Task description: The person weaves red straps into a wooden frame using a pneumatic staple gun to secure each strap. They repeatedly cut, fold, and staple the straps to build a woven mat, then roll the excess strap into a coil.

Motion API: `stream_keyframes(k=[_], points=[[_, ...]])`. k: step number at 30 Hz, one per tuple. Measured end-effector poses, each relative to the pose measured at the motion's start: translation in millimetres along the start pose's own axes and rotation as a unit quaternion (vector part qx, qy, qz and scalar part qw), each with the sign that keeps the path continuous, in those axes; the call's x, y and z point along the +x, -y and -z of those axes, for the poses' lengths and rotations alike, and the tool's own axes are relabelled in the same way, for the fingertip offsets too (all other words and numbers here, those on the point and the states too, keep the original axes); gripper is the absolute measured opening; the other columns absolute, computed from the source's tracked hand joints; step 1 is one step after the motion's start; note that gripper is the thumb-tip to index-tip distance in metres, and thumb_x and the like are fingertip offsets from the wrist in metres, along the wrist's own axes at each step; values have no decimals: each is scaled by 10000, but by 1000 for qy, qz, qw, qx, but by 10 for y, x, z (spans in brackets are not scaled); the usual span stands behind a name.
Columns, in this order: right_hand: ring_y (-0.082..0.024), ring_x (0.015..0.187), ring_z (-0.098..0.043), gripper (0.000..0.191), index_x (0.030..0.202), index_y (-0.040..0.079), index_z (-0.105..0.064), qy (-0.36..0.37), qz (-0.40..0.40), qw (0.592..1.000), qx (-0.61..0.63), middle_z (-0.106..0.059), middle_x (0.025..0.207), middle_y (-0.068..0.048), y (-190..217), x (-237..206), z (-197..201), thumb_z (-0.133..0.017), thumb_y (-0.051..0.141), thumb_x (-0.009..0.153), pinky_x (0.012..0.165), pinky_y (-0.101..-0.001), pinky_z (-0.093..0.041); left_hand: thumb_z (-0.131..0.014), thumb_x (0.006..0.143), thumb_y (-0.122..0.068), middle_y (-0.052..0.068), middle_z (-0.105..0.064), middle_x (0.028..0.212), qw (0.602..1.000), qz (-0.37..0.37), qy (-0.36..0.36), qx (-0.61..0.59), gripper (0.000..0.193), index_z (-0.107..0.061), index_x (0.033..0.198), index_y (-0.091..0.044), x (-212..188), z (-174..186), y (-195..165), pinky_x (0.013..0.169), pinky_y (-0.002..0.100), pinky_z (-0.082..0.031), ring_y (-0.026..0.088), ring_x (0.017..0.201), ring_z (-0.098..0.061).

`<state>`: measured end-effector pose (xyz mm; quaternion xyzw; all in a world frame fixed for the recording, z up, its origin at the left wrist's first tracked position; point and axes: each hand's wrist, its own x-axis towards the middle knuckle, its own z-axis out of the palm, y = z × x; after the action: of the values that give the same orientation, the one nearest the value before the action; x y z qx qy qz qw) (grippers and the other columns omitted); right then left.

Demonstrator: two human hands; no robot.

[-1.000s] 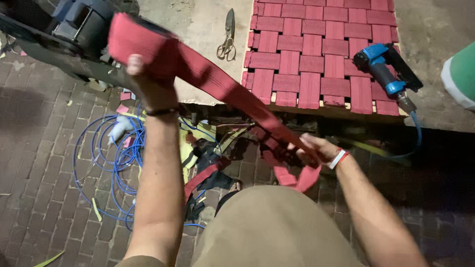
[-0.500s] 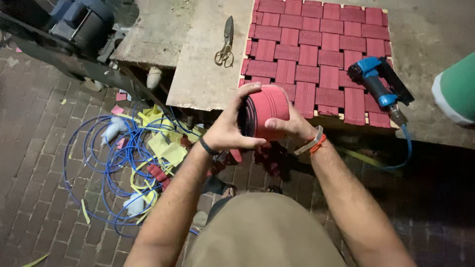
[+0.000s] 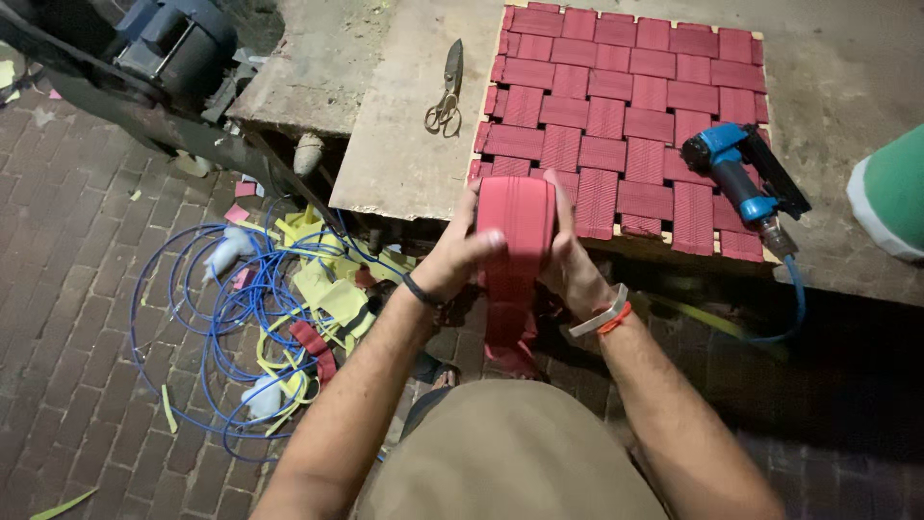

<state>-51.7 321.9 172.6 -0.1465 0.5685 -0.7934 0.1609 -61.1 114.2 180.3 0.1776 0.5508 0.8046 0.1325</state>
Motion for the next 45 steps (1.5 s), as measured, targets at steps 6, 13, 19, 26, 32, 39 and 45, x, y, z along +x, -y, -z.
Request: stream_keyframes(k=[6,13,19,26,32,39,45], points=[[-331,1254,-604,1017,1545,82,-370,-11,-166,983,72,-604,1348,-157,48,-82,60,-777,506,715,1025,-510,-533,-878,765,-495,169,-376,1595,962,-97,100,233,1150,-217,1621,-104,18,160,60,1283,428,-323,294,1507,-384],[-322,1387,-469,1069,1468,136,-319,-49,224,936,-266,-436,1455,-167,117,-47,153,-951,211,609,1190,-502,-436,-693,831,-739,201,-376,1671,941,166,148,-255,1142,-302,1653,-50,32,24,515,1235,479,-379,301,1515,-425],[-348,1571,-268,1146,1582,185,-240,16,290,877,-383,-248,1669,-167,36,17,302,-879,113,634,1302,-535,-316,-762,853,-526,212,-510,1482,960,175,66,-208,938,-381,1554,-32,154,-31,340,1064,538,-481,352,1335,-522],[-332,1343,-593,982,1534,-30,-515,-30,-237,971,-6,-636,1436,-220,155,-180,317,-736,602,814,1133,-449,-454,-910,673,-150,152,-419,1583,956,-92,145,240,1128,-299,1620,-99,118,126,76,1221,433,-366,268,1469,-416],[-268,1360,-585,1112,1582,47,-404,-125,40,989,-67,-594,1444,-123,120,-194,360,-906,560,732,1165,-428,-474,-802,834,-258,134,-490,1548,981,136,120,63,967,-261,1622,-110,225,59,612,941,408,-539,221,1273,-568],[-276,1477,-480,1328,1656,178,-114,-70,203,914,-344,-418,1593,-111,-61,-229,524,-999,418,695,1227,-461,-469,-695,943,-479,196,-557,1409,964,172,33,-200,881,-334,1560,35,336,-212,843,979,470,-556,278,1213,-631],[-264,1444,-488,1224,1628,212,-175,-63,40,997,-36,-466,1542,-94,30,-306,663,-942,354,685,1189,-421,-450,-840,842,-442,195,-484,1495,995,87,45,-4,1009,-281,1601,-83,434,-252,747,1085,454,-476,282,1335,-531]])
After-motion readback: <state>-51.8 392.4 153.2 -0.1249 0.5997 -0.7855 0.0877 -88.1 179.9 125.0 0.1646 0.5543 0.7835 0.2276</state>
